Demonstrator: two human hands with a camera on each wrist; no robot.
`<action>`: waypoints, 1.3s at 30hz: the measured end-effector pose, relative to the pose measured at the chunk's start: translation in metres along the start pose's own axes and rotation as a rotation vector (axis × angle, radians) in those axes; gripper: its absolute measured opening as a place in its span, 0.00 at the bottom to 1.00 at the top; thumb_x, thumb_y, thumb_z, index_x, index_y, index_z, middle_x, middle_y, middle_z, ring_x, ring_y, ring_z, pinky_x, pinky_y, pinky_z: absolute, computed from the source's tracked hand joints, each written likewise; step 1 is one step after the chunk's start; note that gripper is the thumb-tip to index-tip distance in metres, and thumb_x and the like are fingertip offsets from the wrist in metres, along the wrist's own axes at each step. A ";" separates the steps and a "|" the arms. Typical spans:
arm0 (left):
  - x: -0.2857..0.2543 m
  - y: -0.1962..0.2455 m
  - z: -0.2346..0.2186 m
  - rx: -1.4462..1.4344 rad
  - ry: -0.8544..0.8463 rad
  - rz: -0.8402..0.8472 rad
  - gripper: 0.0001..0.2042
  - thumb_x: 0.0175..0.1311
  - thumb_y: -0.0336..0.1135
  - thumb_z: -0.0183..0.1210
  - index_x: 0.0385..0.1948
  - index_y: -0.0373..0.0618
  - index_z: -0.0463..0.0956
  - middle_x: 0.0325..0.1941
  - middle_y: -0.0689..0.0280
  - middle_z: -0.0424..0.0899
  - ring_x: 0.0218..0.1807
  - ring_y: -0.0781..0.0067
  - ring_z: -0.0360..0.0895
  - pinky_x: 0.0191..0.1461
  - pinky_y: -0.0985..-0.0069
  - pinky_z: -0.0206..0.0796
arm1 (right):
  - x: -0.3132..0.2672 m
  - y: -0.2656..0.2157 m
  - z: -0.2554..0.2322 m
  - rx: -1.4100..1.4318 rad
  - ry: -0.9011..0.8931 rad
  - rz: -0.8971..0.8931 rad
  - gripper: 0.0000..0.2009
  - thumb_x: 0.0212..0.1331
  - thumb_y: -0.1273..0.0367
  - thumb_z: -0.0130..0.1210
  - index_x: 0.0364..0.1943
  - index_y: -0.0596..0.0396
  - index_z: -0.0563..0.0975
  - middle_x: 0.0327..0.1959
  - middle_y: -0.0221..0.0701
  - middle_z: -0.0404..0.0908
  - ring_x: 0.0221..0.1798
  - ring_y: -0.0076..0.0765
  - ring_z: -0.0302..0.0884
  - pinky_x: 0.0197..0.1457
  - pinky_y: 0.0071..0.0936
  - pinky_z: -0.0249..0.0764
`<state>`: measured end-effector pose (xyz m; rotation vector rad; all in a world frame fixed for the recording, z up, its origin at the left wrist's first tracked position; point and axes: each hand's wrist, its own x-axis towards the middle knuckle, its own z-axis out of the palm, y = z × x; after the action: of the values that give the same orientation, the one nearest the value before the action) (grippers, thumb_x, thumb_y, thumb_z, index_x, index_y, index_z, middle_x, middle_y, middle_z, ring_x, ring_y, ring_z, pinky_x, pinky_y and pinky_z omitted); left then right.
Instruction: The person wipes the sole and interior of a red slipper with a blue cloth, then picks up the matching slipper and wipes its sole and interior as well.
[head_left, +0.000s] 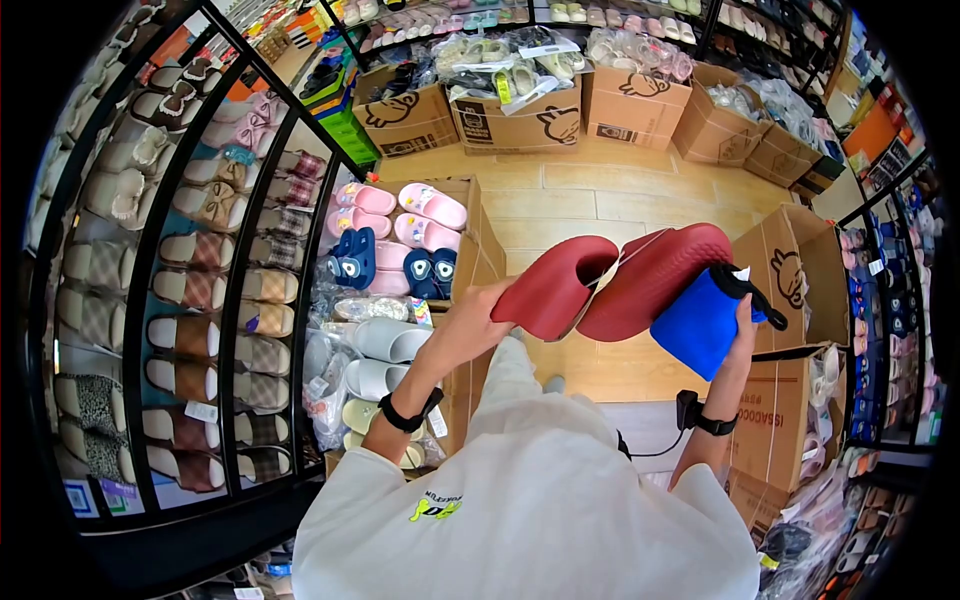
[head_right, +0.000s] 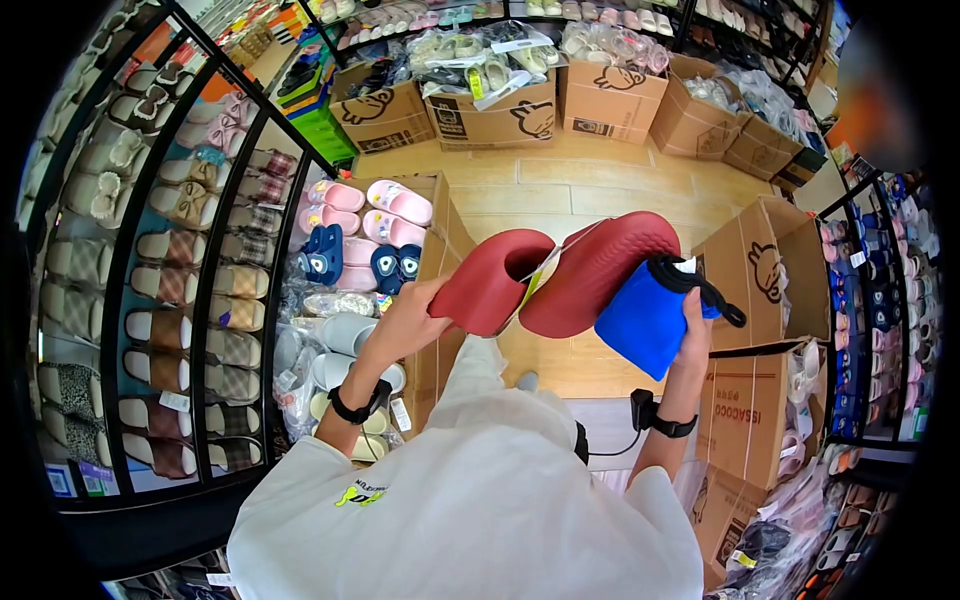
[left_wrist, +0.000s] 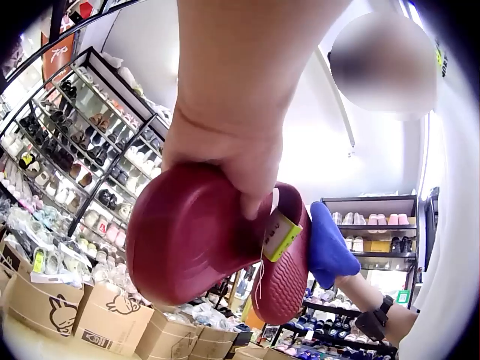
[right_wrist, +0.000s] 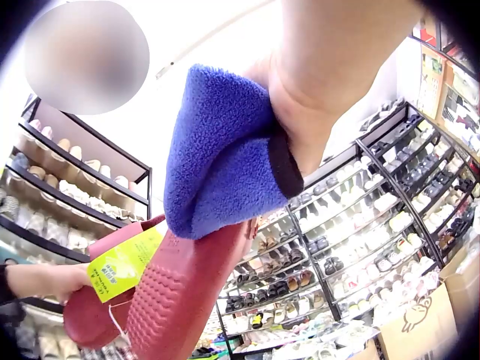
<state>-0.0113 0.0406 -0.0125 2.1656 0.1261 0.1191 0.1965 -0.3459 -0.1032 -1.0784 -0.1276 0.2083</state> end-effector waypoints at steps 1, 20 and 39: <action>0.000 0.001 -0.001 0.016 -0.008 -0.002 0.25 0.62 0.26 0.66 0.65 0.38 0.78 0.50 0.44 0.89 0.50 0.40 0.87 0.54 0.64 0.79 | -0.001 -0.001 0.000 0.009 0.012 0.000 0.26 0.76 0.54 0.61 0.67 0.58 0.76 0.61 0.38 0.84 0.57 0.35 0.84 0.62 0.39 0.83; -0.006 0.005 -0.005 0.193 0.115 0.295 0.25 0.59 0.21 0.67 0.62 0.41 0.80 0.57 0.53 0.89 0.56 0.47 0.87 0.58 0.61 0.81 | 0.006 -0.008 -0.001 -0.129 0.034 0.010 0.23 0.77 0.56 0.62 0.64 0.58 0.79 0.57 0.32 0.85 0.55 0.27 0.82 0.61 0.30 0.79; -0.010 -0.015 0.006 -0.457 0.283 0.027 0.13 0.69 0.27 0.64 0.53 0.33 0.83 0.46 0.61 0.92 0.43 0.80 0.85 0.48 0.77 0.76 | 0.013 0.036 0.056 -0.373 -0.478 0.104 0.32 0.70 0.58 0.67 0.70 0.66 0.75 0.60 0.36 0.86 0.63 0.30 0.79 0.71 0.32 0.72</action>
<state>-0.0213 0.0428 -0.0283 1.6860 0.2095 0.4286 0.1940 -0.2786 -0.1090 -1.3919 -0.5571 0.5512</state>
